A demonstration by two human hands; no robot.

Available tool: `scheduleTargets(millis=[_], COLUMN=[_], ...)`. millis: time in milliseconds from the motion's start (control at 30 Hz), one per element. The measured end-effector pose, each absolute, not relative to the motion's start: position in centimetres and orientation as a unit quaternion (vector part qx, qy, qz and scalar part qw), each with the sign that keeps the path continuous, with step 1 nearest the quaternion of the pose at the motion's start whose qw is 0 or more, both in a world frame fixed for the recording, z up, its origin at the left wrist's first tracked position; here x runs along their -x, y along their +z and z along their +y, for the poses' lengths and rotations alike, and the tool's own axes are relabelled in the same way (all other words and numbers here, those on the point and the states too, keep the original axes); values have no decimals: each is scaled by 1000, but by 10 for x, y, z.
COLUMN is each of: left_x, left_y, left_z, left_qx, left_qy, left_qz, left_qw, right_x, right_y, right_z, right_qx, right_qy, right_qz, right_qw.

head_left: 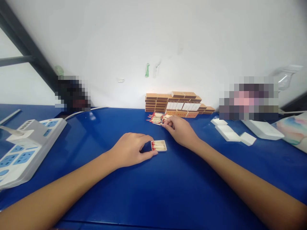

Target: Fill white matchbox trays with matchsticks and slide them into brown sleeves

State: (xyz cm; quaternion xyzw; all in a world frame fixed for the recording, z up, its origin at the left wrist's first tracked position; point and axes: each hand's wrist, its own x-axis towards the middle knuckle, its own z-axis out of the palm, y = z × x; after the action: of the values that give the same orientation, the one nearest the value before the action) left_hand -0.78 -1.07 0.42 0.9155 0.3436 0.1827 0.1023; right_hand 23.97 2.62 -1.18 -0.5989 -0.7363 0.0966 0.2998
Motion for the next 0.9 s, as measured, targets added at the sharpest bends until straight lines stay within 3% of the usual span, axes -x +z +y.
scheduleTargets(millis=[167,333,633,900], left_x=[9,9,9,8], left_y=[6,6,5,6], left_z=[-9,-8,-8,-11], left_qx=[-908,-907,-914,-914], left_qy=[183,184,184,184], left_qz=[366,367,347,347], left_qw=[91,95,98,107], right_x=[-241,-231,-229,-253], right_y=[4,15,12,-5], right_z=[3,-24,-25,11], right_qx=[530,464,456,535], right_qy=[159,255,210,95], right_qz=[-768,-819,-835,-778], right_qw=[323,222,225,317])
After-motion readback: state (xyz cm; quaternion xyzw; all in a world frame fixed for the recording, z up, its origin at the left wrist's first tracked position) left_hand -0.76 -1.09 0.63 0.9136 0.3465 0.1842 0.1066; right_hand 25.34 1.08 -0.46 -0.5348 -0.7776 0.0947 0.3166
